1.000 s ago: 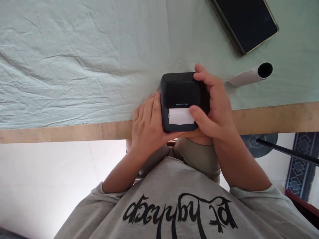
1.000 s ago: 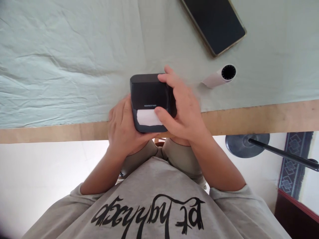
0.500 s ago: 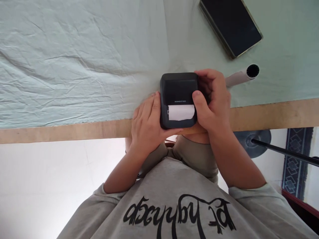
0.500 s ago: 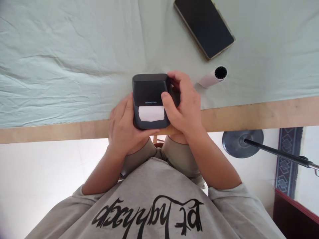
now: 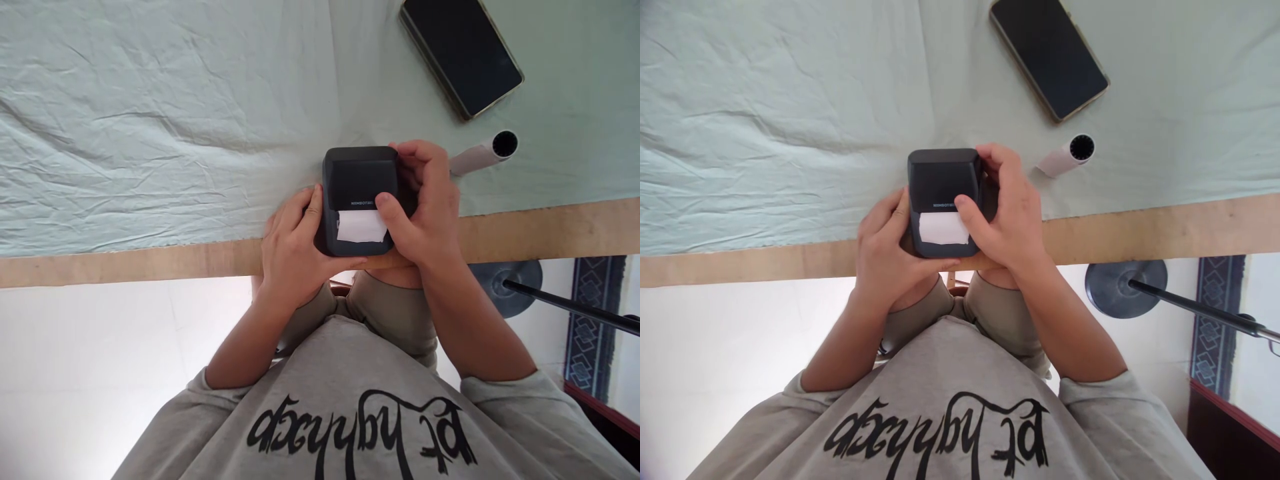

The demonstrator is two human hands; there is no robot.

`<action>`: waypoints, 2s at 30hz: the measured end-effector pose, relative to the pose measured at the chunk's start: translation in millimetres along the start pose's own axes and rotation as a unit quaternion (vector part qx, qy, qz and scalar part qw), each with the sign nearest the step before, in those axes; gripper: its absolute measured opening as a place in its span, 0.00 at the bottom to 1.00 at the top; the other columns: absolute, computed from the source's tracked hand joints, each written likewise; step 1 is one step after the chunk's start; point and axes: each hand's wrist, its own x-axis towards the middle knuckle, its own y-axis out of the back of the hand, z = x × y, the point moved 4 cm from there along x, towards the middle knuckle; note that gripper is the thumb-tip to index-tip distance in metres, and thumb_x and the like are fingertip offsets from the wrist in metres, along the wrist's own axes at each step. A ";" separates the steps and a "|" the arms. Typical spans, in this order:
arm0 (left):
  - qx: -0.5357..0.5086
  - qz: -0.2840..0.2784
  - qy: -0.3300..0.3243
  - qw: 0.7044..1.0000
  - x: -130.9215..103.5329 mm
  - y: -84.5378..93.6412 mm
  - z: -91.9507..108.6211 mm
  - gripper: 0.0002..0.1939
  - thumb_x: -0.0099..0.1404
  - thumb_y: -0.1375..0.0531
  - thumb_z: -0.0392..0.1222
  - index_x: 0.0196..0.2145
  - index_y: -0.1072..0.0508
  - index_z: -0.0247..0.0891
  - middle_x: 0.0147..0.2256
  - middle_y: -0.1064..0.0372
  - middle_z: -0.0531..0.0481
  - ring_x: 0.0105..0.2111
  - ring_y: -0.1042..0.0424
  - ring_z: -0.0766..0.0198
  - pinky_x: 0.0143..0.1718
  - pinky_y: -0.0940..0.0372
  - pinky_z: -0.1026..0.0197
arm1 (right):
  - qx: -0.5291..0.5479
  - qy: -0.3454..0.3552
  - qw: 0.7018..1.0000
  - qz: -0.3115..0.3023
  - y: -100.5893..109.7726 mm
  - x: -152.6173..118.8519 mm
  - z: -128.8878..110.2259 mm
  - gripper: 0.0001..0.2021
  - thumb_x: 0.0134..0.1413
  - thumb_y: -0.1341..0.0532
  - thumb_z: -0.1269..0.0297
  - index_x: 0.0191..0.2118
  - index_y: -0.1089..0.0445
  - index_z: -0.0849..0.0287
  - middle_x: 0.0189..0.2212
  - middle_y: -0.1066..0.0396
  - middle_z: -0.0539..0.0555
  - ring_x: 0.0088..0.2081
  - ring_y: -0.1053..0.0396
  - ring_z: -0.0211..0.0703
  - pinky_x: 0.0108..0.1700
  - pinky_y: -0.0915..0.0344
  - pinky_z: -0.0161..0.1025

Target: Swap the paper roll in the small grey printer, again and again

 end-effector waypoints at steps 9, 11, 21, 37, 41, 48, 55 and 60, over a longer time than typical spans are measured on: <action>0.005 -0.023 0.013 1.000 -0.3 -1.8 0.3 0.53 0.54 0.32 0.74 0.67 0.35 0.38 0.62 0.31 0.35 0.61 0.30 0.40 0.62 0.36 0.41 | -0.009 0.013 1.000 0.008 0.3 -0.7 2.5 0.25 0.62 0.40 0.47 0.62 0.40 0.45 0.57 0.28 0.56 0.56 0.26 0.54 0.59 0.26 0.58; 0.011 -0.032 0.019 0.999 -0.8 -2.0 1.5 0.55 0.54 0.33 0.75 0.68 0.37 0.37 0.63 0.33 0.34 0.62 0.32 0.38 0.63 0.38 0.42 | -0.006 0.006 1.000 0.003 1.4 -0.8 -0.1 0.23 0.63 0.42 0.48 0.61 0.40 0.44 0.56 0.28 0.56 0.57 0.26 0.53 0.60 0.27 0.57; -0.032 -0.013 0.006 0.999 -2.3 3.7 2.4 0.39 0.75 0.54 0.67 0.66 0.37 0.31 0.62 0.31 0.35 0.61 0.31 0.45 0.61 0.39 0.48 | 0.063 0.012 0.997 -0.050 8.0 -0.2 0.9 0.24 0.62 0.39 0.52 0.62 0.40 0.44 0.59 0.30 0.55 0.63 0.30 0.55 0.64 0.30 0.60; -0.062 0.003 -0.012 0.998 -3.0 2.7 -3.8 0.39 0.73 0.48 0.67 0.65 0.32 0.31 0.57 0.26 0.35 0.60 0.29 0.45 0.60 0.37 0.48 | -0.019 -0.019 0.995 0.092 26.0 27.2 -47.6 0.12 0.61 0.34 0.53 0.46 0.31 0.48 0.47 0.33 0.49 0.20 0.41 0.24 0.21 0.44 0.35; -0.065 0.013 -0.022 0.998 -2.9 4.1 -3.0 0.39 0.73 0.48 0.67 0.64 0.30 0.28 0.55 0.25 0.35 0.59 0.28 0.45 0.59 0.36 0.48 | -0.009 -0.009 0.991 0.130 19.6 28.3 -55.9 0.06 0.63 0.36 0.58 0.40 0.33 0.50 0.44 0.37 0.48 0.23 0.33 0.27 0.22 0.39 0.35; -0.064 0.006 -0.018 0.998 -3.3 5.7 -3.4 0.39 0.73 0.48 0.66 0.64 0.31 0.29 0.57 0.26 0.34 0.59 0.28 0.44 0.59 0.36 0.47 | -0.172 -0.008 0.985 -0.029 14.6 37.2 -58.7 0.03 0.56 0.36 0.67 0.36 0.29 0.50 0.26 0.28 0.45 0.20 0.36 0.35 0.27 0.37 0.40; -0.060 -0.010 -0.019 0.998 -4.0 4.8 -4.2 0.43 0.75 0.56 0.69 0.66 0.34 0.27 0.58 0.27 0.33 0.61 0.30 0.45 0.60 0.38 0.47 | -0.398 -0.004 0.881 -0.254 2.8 58.9 -61.8 0.18 0.53 0.35 0.61 0.51 0.25 0.49 0.35 0.20 0.50 0.31 0.27 0.49 0.34 0.36 0.44; -0.092 -0.020 -0.023 0.995 -5.1 8.9 -3.6 0.45 0.76 0.65 0.68 0.67 0.35 0.26 0.60 0.29 0.32 0.63 0.33 0.45 0.61 0.40 0.47 | -0.441 -0.069 0.826 -0.344 -4.3 72.1 -65.4 0.20 0.51 0.32 0.56 0.51 0.26 0.45 0.36 0.20 0.48 0.28 0.34 0.44 0.29 0.45 0.40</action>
